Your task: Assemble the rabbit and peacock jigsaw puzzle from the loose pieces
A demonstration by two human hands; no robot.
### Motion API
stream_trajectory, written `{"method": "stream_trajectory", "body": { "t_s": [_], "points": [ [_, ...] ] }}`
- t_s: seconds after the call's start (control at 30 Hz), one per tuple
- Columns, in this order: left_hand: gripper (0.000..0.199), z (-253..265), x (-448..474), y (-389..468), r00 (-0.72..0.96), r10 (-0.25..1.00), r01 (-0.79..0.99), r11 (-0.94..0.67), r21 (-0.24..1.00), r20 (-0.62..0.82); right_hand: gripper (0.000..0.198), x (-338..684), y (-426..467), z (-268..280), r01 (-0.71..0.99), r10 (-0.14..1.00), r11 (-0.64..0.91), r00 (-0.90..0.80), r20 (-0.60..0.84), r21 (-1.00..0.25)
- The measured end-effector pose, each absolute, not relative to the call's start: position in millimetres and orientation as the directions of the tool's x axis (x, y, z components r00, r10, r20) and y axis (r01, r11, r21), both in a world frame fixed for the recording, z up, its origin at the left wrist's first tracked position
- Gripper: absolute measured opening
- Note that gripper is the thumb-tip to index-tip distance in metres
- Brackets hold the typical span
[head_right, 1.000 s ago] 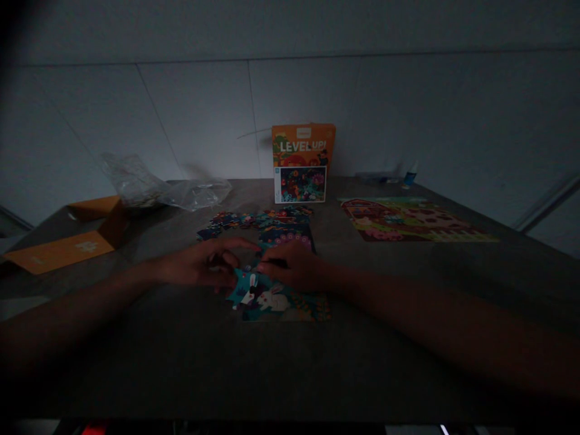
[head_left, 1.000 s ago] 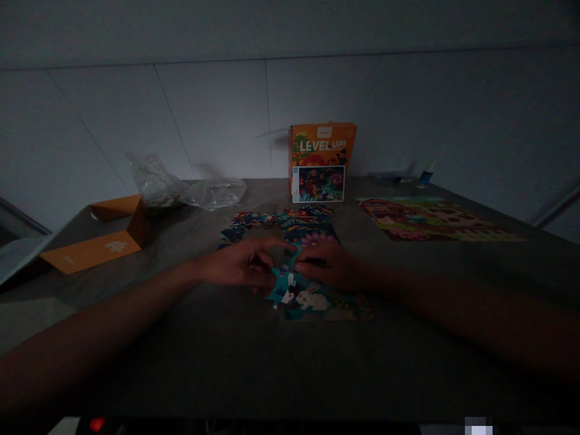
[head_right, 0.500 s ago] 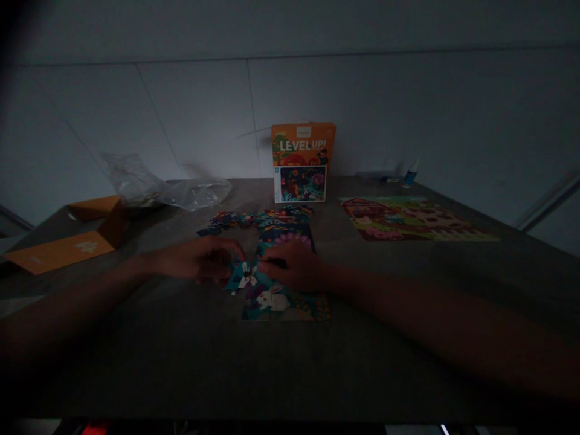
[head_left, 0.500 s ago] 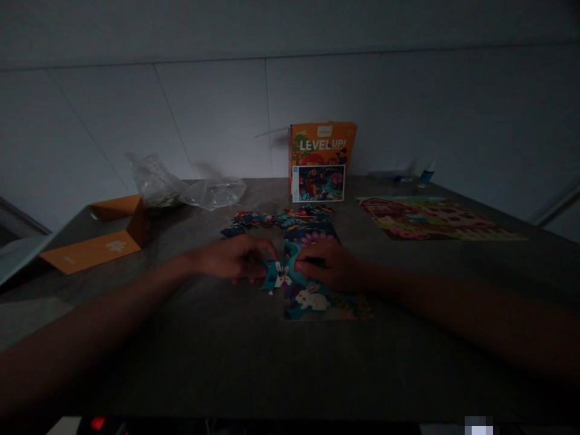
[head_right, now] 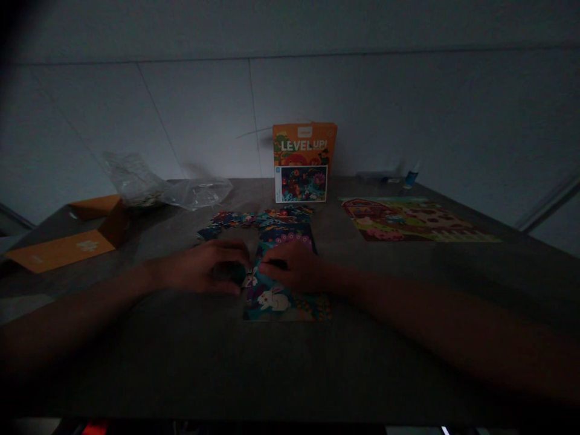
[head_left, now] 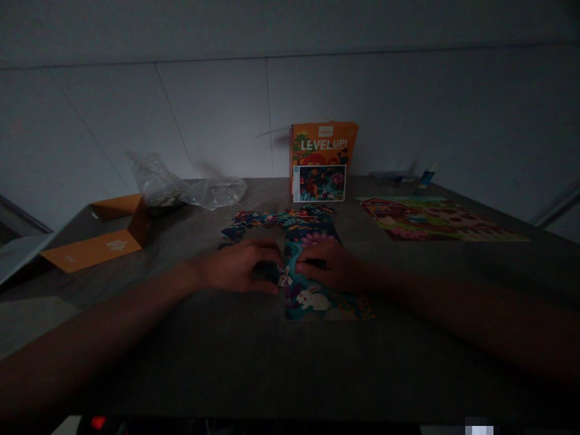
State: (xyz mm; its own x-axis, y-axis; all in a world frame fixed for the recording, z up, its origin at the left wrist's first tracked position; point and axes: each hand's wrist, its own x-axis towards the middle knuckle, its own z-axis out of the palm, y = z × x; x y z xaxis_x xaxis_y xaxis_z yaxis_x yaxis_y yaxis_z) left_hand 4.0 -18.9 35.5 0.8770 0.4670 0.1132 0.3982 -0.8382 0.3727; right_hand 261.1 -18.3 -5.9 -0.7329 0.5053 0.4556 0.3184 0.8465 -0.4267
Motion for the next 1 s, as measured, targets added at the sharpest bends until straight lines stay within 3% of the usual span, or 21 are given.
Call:
{"method": "stream_trajectory", "body": {
  "t_s": [0.27, 0.5, 1.0],
  "points": [
    [0.017, 32.5, -0.3, -13.9, 0.917, 0.368, 0.273, -0.860, 0.430, 0.154, 0.030, 261.4, -17.9, -6.8, 0.315, 0.482, 0.861, -0.757, 0.441, -0.400],
    [0.011, 34.6, 0.4, -14.6, 0.926, 0.340, 0.239, -0.862, 0.446, 0.162, 0.025, 261.1, -23.5, -2.4, 0.205, 0.321, 0.927, -0.868, 0.379, -0.315],
    [0.009, 35.0, 0.6, -15.3, 0.925, 0.352, 0.259, -0.860, 0.440, 0.144, 0.021, 260.2, -22.1, -5.8, 0.275, 0.370, 0.920, -0.846, 0.385, -0.280]
  ]
}}
